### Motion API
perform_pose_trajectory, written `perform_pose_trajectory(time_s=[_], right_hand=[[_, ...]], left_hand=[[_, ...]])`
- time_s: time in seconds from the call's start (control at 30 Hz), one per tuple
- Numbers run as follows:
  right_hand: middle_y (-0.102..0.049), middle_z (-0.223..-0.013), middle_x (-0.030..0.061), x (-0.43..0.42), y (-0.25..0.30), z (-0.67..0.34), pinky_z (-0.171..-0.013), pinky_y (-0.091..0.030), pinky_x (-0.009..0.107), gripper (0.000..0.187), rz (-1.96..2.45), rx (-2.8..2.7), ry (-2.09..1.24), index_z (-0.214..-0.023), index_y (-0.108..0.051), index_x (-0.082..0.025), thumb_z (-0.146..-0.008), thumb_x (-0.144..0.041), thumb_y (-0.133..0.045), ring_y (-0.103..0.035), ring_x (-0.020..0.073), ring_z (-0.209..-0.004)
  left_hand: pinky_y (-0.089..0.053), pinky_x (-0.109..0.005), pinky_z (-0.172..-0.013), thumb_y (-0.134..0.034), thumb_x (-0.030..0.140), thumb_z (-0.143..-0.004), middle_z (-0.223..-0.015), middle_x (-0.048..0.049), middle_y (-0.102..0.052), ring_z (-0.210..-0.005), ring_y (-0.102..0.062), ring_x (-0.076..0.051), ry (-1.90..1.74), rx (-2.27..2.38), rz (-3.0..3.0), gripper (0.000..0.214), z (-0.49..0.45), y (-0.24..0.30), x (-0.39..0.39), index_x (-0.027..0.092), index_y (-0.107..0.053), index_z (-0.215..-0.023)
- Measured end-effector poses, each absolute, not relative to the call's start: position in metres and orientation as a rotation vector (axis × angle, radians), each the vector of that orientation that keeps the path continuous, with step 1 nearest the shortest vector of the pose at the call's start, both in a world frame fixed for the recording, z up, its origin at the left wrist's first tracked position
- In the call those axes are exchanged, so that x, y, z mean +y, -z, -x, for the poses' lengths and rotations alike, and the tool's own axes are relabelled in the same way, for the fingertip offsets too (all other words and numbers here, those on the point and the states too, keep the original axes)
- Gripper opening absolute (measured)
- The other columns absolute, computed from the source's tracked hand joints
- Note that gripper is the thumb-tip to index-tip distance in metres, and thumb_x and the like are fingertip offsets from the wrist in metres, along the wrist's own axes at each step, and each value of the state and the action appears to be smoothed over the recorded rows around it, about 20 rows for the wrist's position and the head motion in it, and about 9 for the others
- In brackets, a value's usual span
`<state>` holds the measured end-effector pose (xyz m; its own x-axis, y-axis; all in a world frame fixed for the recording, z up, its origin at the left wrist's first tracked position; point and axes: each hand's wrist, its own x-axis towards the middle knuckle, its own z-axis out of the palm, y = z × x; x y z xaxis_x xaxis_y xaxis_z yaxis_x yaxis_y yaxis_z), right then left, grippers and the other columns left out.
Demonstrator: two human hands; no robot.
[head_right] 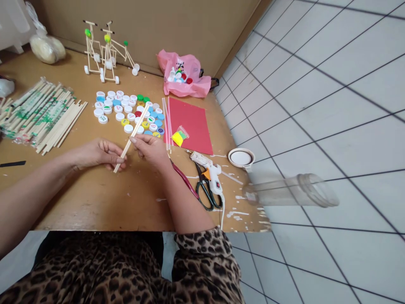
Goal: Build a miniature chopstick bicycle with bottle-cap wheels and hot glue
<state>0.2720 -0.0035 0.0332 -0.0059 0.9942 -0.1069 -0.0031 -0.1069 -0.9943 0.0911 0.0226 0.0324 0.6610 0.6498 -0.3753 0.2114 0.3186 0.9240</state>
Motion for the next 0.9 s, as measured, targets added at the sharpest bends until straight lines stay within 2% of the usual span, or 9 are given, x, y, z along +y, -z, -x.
perform_pose_trajectory(time_s=[0.13, 0.3, 0.53, 0.9], right_hand=[[-0.047, -0.044, -0.0067, -0.0037, -0.0326, -0.2706, -0.044, -0.029, 0.021, 0.046, 1.323, -1.224, -1.29, -0.055, -0.058, -0.019, -0.062, -0.06, -0.079, -0.038, 0.0049, -0.042], [-0.051, -0.045, -0.0053, -0.0043, -0.0347, -0.271, -0.044, -0.034, 0.021, 0.048, 1.365, -1.249, -1.296, -0.053, -0.057, -0.018, -0.063, -0.061, -0.077, -0.042, 0.0051, -0.041], [-0.056, -0.047, -0.0045, -0.0041, -0.0349, -0.2713, -0.044, -0.035, 0.021, 0.045, 1.379, -1.218, -1.314, -0.054, -0.058, -0.018, -0.057, -0.057, -0.082, -0.045, 0.0054, -0.042], [-0.052, -0.044, -0.0059, -0.0051, -0.0364, -0.2707, -0.044, -0.033, 0.021, 0.047, 1.36, -1.233, -1.284, -0.052, -0.055, -0.019, -0.056, -0.059, -0.079, -0.042, 0.0053, -0.04]], left_hand=[[-0.049, -0.019, -0.053, -0.085, 0.026, -0.06, -0.064, -0.0042, -0.074, -0.055, -0.064, -0.011, -0.312, 0.835, -1.241, 0.014, -0.0923, -0.0315, 0.0222, 0.018, -0.075, -0.065], [-0.049, -0.019, -0.051, -0.087, 0.028, -0.056, -0.063, -0.0034, -0.074, -0.053, -0.064, -0.011, -0.314, 0.826, -1.237, 0.017, -0.0926, -0.0297, 0.0229, 0.019, -0.075, -0.063], [-0.051, -0.019, -0.053, -0.089, 0.026, -0.051, -0.065, -0.004, -0.075, -0.056, -0.066, -0.012, -0.265, 0.817, -1.215, 0.02, -0.0901, -0.0284, 0.0265, 0.02, -0.076, -0.065], [-0.053, -0.023, -0.059, -0.091, 0.031, -0.05, -0.069, -0.0061, -0.077, -0.058, -0.067, -0.013, -0.324, 0.747, -1.17, 0.028, -0.0892, -0.0234, 0.0277, 0.019, -0.079, -0.072]])
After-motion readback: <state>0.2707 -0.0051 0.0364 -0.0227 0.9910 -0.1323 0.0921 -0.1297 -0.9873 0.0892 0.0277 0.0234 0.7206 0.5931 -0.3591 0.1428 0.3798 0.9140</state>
